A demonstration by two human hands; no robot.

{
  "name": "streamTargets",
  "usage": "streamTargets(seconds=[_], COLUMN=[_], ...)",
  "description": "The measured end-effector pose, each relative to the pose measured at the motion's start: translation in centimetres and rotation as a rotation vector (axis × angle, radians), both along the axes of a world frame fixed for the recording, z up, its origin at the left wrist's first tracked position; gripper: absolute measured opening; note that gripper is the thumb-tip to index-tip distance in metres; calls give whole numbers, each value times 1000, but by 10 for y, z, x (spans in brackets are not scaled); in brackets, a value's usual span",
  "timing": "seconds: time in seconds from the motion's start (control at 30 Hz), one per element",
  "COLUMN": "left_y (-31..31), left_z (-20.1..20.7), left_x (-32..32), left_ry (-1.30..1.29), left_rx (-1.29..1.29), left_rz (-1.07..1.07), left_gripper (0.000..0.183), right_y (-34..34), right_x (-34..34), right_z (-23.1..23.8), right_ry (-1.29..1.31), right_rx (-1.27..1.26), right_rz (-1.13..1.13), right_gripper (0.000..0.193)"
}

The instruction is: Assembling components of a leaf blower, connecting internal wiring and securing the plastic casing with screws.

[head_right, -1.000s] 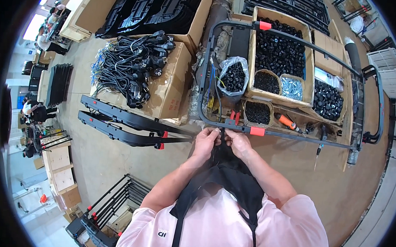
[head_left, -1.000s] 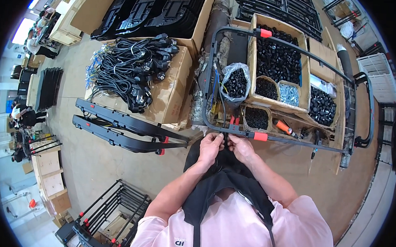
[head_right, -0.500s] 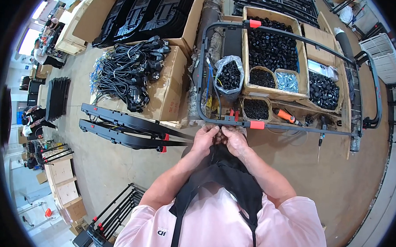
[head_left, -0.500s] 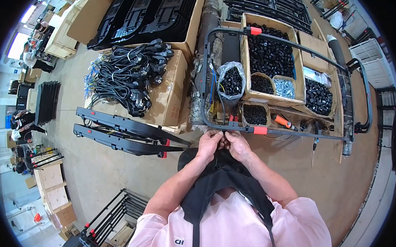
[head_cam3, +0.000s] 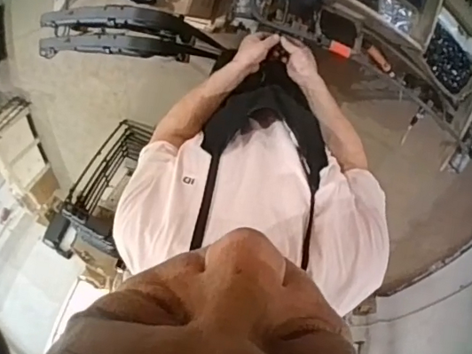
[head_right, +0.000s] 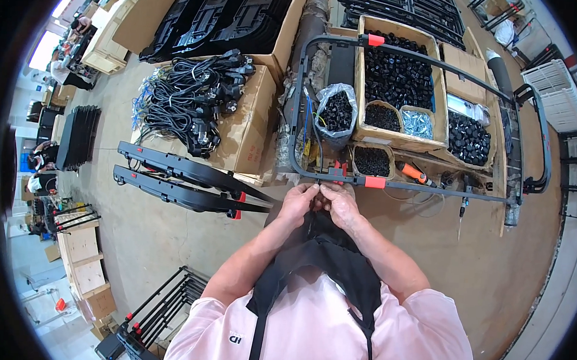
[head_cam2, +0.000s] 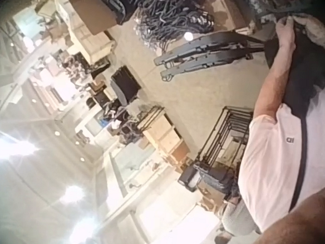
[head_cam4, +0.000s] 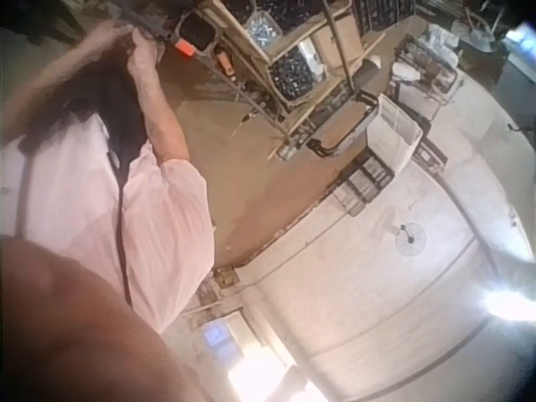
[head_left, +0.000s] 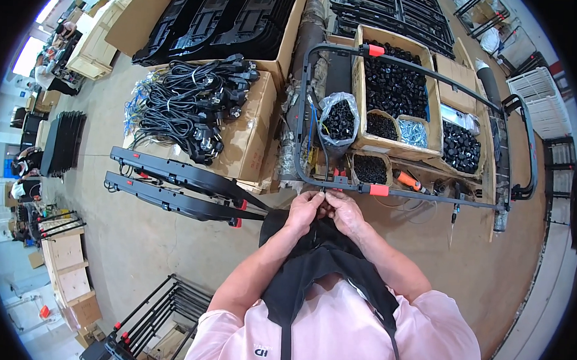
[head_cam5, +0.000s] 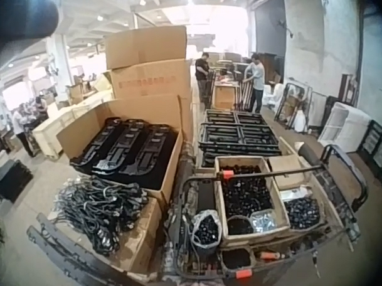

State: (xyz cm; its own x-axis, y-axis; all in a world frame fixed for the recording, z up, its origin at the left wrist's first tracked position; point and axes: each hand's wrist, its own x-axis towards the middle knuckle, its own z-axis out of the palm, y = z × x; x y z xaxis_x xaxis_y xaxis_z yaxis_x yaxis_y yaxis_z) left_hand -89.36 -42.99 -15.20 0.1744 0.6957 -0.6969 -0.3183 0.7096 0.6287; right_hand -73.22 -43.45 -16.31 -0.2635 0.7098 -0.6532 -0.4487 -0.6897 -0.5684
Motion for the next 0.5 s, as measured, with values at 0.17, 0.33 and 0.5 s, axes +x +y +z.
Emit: streamTargets(seconds=[0.17,0.33,0.5], left_y=[-6,-24,-35], left_z=[-11,-29,-35], left_x=[-8,-12,-19], left_ry=[147,483,414], left_rx=[120,464,488], left_rz=[-125,-152,-102], left_gripper=[26,24,23], right_y=[7,35,71], right_x=[7,1,-28], right_z=[40,116,118], right_ry=[-543,-1151,-1168], right_rx=[310,1083,1333], right_rz=[334,695,1276], right_gripper=[27,27,29])
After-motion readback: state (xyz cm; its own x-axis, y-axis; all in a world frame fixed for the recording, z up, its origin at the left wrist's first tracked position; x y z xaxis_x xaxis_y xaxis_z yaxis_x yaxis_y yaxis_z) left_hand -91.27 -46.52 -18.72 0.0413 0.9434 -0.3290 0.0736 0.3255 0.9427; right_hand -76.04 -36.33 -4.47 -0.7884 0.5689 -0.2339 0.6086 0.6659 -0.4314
